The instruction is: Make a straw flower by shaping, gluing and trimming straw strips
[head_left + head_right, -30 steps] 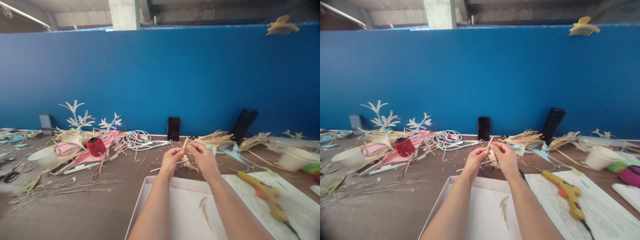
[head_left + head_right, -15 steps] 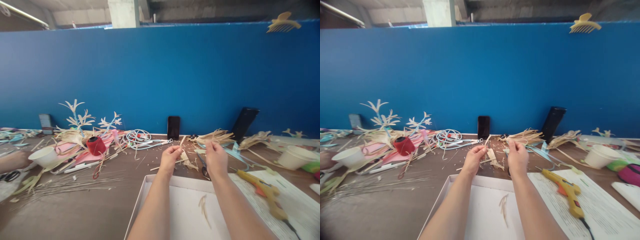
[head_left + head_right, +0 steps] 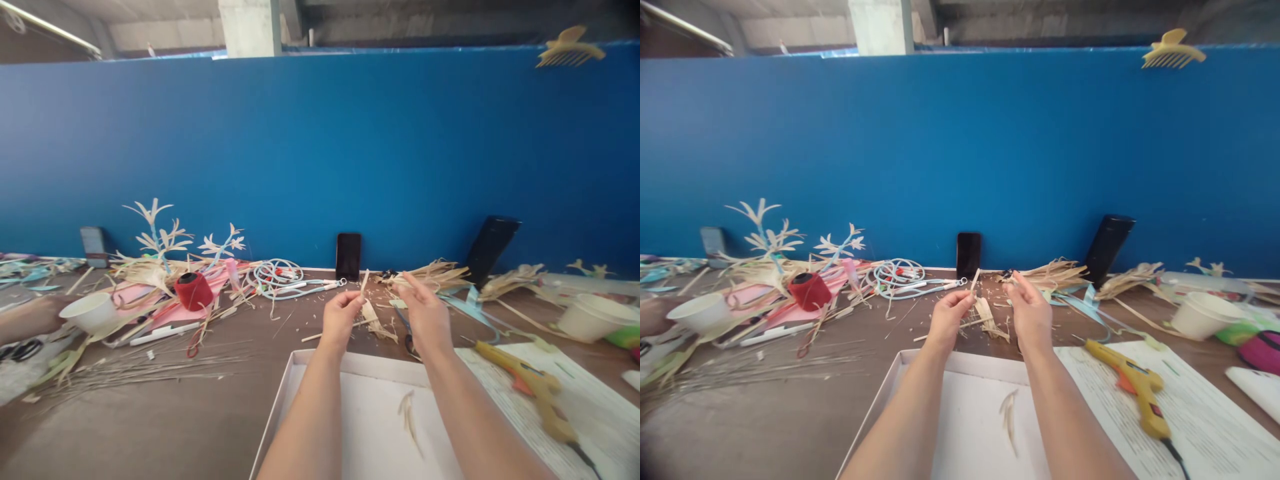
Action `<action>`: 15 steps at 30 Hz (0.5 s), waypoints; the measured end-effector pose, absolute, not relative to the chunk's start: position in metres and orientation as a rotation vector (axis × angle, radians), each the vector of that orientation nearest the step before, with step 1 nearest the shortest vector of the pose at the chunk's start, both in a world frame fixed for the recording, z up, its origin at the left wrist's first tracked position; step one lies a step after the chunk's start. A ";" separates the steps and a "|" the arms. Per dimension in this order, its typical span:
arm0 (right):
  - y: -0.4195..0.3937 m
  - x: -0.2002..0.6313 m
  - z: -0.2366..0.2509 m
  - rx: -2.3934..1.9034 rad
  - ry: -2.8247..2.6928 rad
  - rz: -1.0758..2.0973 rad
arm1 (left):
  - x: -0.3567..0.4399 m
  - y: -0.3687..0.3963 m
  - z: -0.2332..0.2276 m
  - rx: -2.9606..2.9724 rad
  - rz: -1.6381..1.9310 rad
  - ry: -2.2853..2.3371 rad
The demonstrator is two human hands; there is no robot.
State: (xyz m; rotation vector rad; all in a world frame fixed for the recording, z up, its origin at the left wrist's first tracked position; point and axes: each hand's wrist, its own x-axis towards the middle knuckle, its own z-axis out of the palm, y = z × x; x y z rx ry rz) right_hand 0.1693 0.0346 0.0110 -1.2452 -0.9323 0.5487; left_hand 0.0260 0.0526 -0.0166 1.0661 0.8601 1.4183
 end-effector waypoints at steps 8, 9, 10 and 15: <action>0.033 0.160 0.012 -1.217 -1.064 0.846 | 0.031 0.047 -0.014 1.197 1.309 0.802; 0.032 0.159 0.013 -1.190 -1.072 0.901 | 0.031 0.046 -0.012 1.218 1.288 0.805; 0.032 0.158 0.013 -1.168 -1.072 0.943 | 0.031 0.045 -0.011 1.242 1.274 0.817; 0.030 0.161 0.014 -1.192 -1.080 0.896 | 0.031 0.043 -0.009 1.378 1.236 0.869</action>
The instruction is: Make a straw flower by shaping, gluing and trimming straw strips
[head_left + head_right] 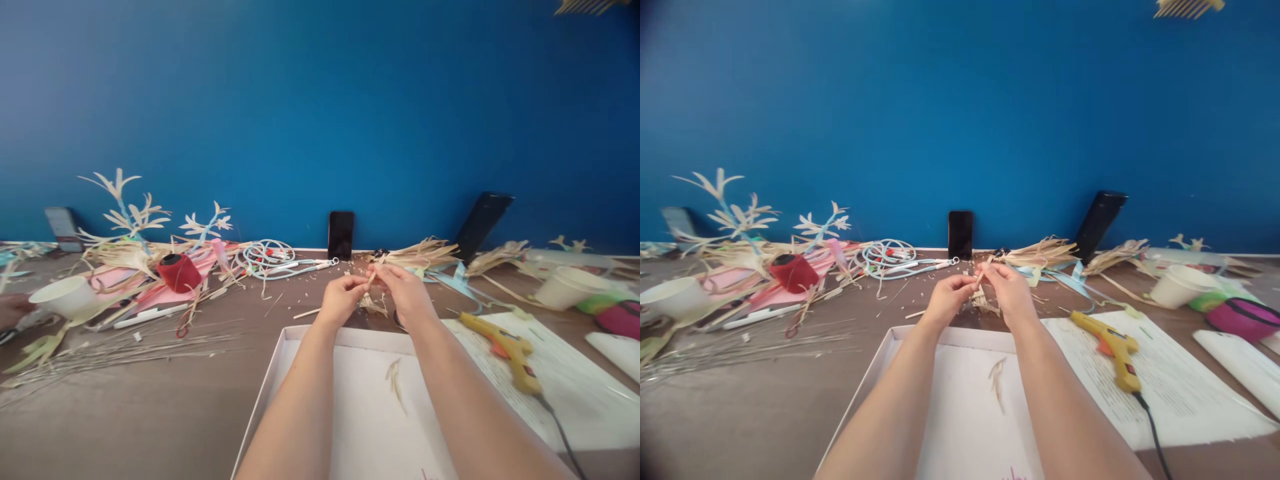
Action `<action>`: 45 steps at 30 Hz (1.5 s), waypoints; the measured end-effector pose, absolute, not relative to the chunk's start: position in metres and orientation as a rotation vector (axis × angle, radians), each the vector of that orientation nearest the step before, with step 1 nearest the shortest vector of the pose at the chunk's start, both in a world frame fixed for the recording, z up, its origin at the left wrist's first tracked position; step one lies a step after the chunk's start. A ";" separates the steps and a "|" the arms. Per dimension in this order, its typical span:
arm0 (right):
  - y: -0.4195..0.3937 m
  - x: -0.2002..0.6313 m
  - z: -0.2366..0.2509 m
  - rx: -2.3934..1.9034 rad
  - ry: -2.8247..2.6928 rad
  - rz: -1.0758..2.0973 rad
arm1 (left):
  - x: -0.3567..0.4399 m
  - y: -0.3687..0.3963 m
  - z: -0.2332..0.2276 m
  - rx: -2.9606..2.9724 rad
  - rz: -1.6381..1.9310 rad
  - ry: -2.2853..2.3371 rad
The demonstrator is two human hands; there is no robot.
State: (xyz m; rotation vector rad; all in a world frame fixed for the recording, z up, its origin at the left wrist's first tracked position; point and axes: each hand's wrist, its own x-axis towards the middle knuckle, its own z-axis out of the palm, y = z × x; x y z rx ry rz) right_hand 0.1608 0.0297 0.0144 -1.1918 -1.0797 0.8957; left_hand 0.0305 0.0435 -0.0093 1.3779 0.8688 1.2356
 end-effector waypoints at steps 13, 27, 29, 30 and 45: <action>0.028 0.167 0.019 -1.365 -1.257 0.634 | 0.032 0.042 -0.008 1.452 1.201 0.888; 0.032 0.170 0.019 -1.306 -1.089 0.448 | 0.031 0.052 -0.018 1.266 1.349 0.941; 0.032 0.169 0.024 -1.256 -1.014 0.388 | 0.031 0.053 -0.018 1.219 1.396 0.969; 0.031 0.168 0.029 -1.227 -1.002 0.368 | 0.030 0.054 -0.019 1.209 1.407 0.985; -0.067 0.224 0.046 -2.022 -2.063 0.259 | 0.028 0.055 -0.019 1.113 1.461 1.055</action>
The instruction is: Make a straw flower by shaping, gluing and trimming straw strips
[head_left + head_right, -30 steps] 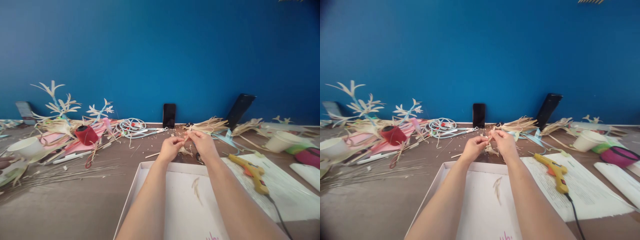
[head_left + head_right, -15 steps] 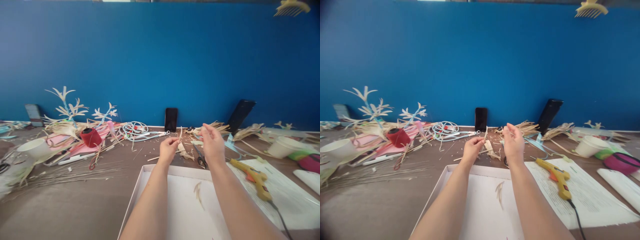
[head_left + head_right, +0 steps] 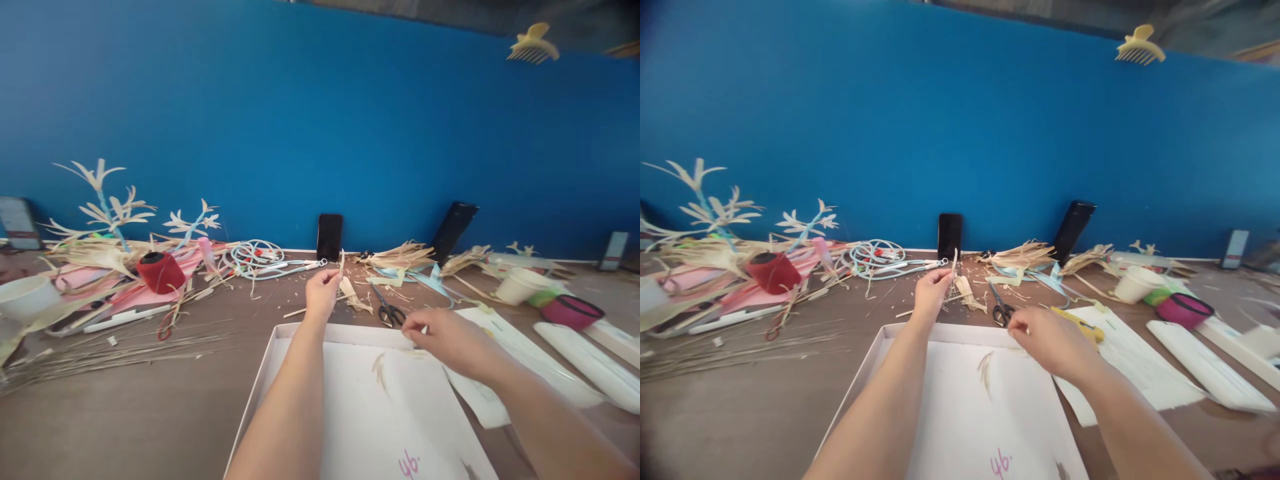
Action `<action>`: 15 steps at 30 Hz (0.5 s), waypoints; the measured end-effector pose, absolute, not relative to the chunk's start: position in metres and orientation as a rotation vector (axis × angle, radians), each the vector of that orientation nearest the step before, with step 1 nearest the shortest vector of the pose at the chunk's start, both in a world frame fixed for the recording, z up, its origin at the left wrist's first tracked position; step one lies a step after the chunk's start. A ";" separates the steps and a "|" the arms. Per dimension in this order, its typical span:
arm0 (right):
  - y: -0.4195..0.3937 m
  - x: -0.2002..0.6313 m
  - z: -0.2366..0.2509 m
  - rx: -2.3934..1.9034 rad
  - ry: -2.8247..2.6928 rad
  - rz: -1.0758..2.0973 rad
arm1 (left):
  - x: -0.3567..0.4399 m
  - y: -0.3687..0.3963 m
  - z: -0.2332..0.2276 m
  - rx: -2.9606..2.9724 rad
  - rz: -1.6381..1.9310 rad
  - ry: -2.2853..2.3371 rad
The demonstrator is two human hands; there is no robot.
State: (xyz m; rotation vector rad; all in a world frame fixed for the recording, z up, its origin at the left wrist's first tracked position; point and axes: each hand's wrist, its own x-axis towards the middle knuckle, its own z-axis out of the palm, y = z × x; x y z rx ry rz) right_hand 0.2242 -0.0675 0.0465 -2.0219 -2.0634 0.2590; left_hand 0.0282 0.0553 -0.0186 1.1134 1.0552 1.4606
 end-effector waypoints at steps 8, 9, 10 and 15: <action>-0.083 0.246 0.016 -2.312 -2.145 0.092 | 0.028 0.055 -0.021 1.149 1.406 1.096; -0.083 0.247 0.014 -2.316 -2.157 0.087 | 0.028 0.055 -0.021 1.151 1.399 1.095; -0.083 0.248 0.012 -2.314 -2.164 0.078 | 0.028 0.056 -0.021 1.152 1.397 1.091; -0.082 0.247 0.009 -2.301 -2.177 0.044 | 0.028 0.056 -0.022 1.148 1.391 1.073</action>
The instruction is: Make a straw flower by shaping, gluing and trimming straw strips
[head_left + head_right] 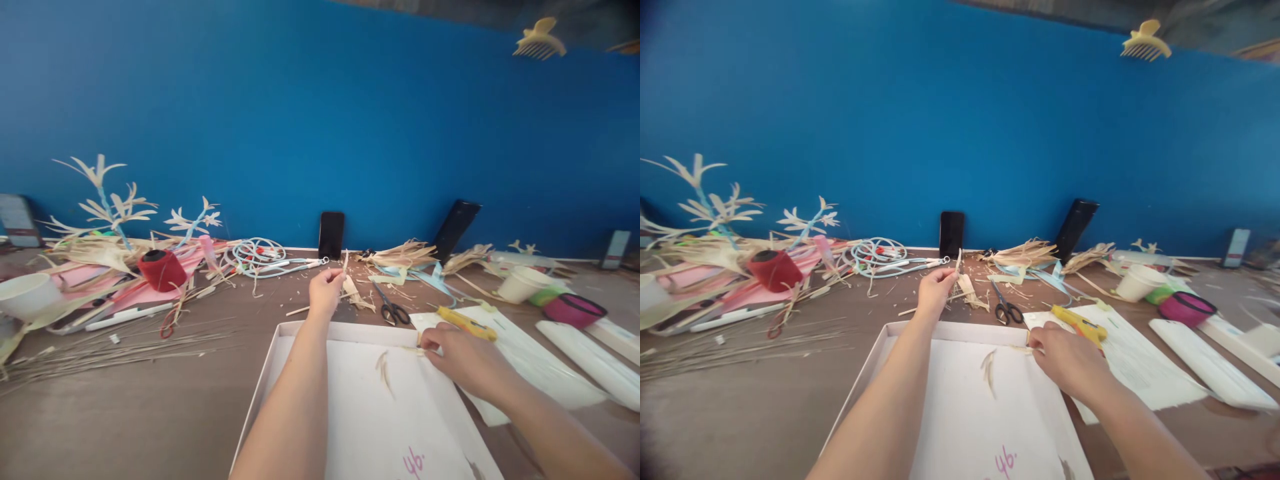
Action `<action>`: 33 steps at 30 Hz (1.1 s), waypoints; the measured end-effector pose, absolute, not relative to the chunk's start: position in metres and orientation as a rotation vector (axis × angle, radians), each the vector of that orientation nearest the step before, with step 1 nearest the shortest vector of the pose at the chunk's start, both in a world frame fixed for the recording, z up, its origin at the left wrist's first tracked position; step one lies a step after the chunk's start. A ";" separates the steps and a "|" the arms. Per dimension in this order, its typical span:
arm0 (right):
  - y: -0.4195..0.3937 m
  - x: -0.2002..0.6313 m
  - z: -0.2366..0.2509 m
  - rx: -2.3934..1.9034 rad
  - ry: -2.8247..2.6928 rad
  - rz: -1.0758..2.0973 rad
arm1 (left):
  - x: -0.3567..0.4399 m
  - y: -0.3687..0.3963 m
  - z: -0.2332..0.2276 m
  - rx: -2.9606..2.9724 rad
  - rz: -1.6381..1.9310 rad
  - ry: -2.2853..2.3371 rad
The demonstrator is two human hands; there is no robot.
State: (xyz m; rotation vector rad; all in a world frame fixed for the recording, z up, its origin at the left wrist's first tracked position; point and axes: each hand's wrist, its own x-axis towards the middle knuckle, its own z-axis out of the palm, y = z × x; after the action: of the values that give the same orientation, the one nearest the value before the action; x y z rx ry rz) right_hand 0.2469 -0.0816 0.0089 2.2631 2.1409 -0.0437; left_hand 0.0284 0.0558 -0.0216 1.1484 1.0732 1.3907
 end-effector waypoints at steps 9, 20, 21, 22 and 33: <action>-0.080 0.250 0.018 2.207 2.255 -0.136 | 0.028 0.055 -0.021 1.137 1.360 1.092; -0.075 0.239 0.020 1.890 2.239 0.171 | 0.029 0.057 -0.022 1.126 1.349 1.105; -0.075 0.237 0.019 1.843 2.242 0.214 | 0.028 0.056 -0.021 1.125 1.346 1.107; -0.074 0.237 0.018 1.794 2.251 0.256 | 0.028 0.056 -0.020 1.124 1.343 1.109; -0.075 0.255 0.032 2.074 2.425 -0.138 | 0.029 0.057 -0.022 1.131 1.345 1.111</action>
State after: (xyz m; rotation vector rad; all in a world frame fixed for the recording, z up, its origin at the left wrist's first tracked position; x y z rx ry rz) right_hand 0.2554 -0.0749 0.0320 2.0742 2.4253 -0.1384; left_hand 0.0286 0.0568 -0.0216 1.1313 1.1106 1.3447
